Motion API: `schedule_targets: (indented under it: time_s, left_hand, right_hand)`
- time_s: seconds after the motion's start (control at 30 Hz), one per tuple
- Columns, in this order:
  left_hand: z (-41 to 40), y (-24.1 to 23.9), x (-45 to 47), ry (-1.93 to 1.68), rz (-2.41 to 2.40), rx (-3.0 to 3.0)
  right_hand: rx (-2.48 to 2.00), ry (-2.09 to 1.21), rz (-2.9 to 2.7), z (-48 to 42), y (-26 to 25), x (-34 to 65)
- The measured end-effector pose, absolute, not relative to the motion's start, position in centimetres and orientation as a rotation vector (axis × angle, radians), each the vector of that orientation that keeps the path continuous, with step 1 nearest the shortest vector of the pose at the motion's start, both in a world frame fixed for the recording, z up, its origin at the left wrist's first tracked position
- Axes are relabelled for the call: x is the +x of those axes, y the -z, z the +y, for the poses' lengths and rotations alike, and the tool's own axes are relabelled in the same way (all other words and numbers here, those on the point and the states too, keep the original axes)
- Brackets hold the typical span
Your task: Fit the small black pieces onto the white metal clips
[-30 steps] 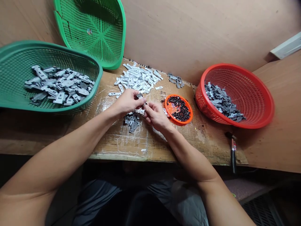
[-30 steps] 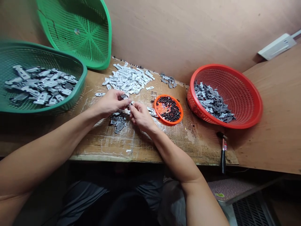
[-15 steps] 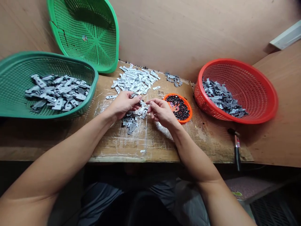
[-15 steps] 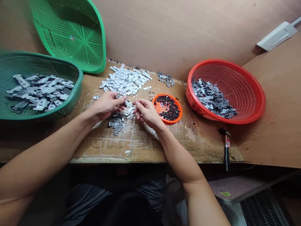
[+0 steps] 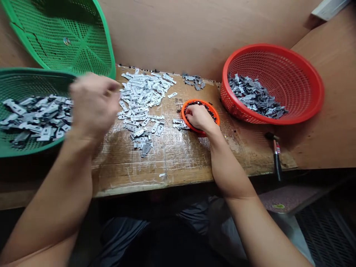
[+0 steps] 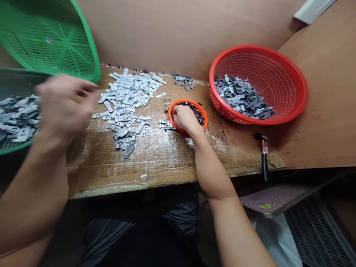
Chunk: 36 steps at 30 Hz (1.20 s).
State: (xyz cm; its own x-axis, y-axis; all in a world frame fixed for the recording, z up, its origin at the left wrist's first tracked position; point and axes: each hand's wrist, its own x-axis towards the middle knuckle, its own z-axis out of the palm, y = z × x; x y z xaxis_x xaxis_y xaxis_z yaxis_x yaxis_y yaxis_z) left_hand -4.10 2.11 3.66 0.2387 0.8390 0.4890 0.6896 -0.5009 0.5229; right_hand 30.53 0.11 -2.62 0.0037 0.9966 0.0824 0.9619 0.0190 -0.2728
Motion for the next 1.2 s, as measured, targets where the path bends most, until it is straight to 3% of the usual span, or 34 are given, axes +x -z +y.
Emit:
schedule_targets:
  time_s: [0.13, 0.27, 0.53, 0.77, 0.97, 1.2]
  left_hand:
    - [2.3, 0.8, 2.0, -0.632, 1.061, 2.527]
    - [3.0, 3.2, 4.5, -0.4, 0.975, 2.661]
    - [3.7, 1.1, 2.0, -0.653, 1.084, 1.909]
    - [2.7, 1.2, 1.1, -0.74, 1.038, 1.499]
    - [3.5, 0.8, -0.1, -0.771, 1.138, 1.639]
    - [4.5, -0.1, -1.8, -0.929, 1.208, 1.515]
  right_hand:
    - [-1.956, -0.214, -2.005, 0.2, 2.8, 30.6]
    - [-1.943, -0.224, -1.943, 0.8, 3.5, 31.1]
    - [-1.928, -0.24, -1.857, 1.3, 4.0, 31.9]
    - [-1.63, -0.767, -1.597, 0.1, 2.5, 30.0]
    - [-1.758, -0.417, -1.768, -0.2, 2.3, 28.3]
    - [-1.6, -0.451, -2.076, 0.2, 2.7, 23.9]
